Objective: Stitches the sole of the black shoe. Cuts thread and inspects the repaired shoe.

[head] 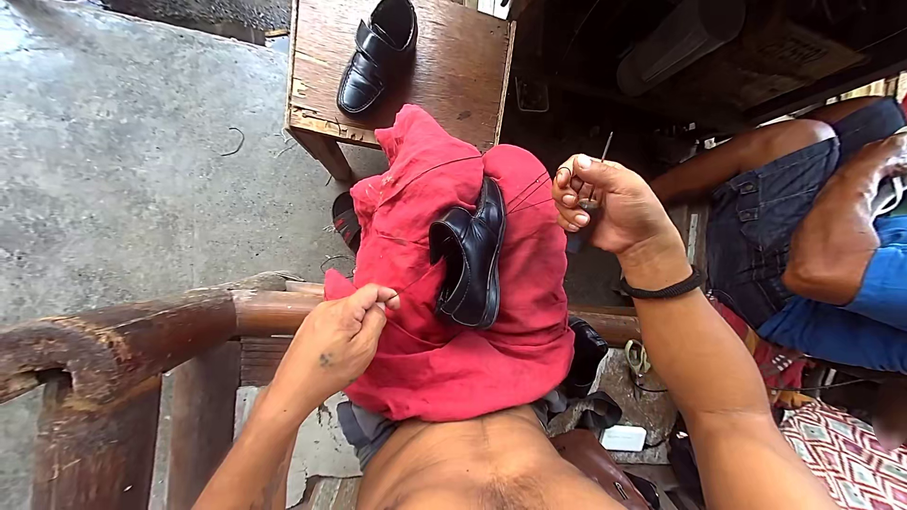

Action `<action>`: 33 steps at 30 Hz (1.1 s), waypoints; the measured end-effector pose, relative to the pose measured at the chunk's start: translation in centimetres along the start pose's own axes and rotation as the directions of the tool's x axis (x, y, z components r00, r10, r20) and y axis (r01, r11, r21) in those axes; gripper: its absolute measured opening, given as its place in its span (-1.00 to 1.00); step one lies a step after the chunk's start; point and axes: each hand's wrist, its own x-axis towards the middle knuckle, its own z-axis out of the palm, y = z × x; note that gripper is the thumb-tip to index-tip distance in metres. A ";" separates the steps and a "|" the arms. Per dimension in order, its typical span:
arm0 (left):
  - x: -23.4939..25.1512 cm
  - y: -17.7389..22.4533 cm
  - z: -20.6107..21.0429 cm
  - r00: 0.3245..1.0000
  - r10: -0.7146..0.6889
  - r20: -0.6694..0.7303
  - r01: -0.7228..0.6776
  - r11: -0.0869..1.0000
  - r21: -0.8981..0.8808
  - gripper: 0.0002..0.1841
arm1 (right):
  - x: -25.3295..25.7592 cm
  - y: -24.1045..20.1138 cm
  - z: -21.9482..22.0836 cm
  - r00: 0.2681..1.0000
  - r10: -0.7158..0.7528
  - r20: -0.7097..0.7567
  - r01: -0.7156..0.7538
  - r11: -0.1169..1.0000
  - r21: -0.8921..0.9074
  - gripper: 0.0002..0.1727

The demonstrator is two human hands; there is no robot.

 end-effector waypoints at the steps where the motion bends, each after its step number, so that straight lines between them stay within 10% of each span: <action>1: 0.0 0.0 0.0 1.000 -0.001 0.000 0.001 1.000 0.000 -0.67 | 0.4 -0.4 0.1 1.000 0.026 -0.015 -0.027 0.999 -0.032 -0.56; 11: -0.2 -0.1 -0.1 1.000 -0.001 0.007 0.001 1.000 0.012 -0.66 | 0.9 -1.9 -1.0 0.993 -0.018 -0.120 -0.049 0.846 -0.531 -0.77; 13: -0.2 -0.1 -0.1 1.000 0.004 0.011 -0.004 1.000 0.015 -0.66 | 0.5 -2.0 -0.5 0.988 -0.103 -0.116 -0.027 0.625 -0.781 -0.74; 15: -0.3 -0.1 0.0 1.000 0.009 0.011 -0.009 1.000 0.018 -0.66 | -0.7 -1.2 1.4 0.967 -0.238 -0.088 -0.054 0.146 -0.988 -0.67; 18: -0.3 -0.1 -0.2 1.000 0.006 0.012 -0.006 1.000 0.020 -0.66 | -2.3 0.5 4.3 0.936 -0.350 0.035 -0.044 -0.215 -0.976 -0.77; 30: -3.5 -4.4 -4.1 0.994 -0.087 0.072 0.074 0.982 0.172 -0.62 | -1.9 -1.2 0.1 0.988 -0.066 0.138 0.147 0.155 -0.977 -0.84; 33: -5.4 -7.2 -5.9 0.988 -0.074 0.136 0.031 0.955 0.294 -0.60 | -6.0 -2.8 -3.8 0.988 -0.059 -0.143 -0.148 -0.102 -0.984 -0.83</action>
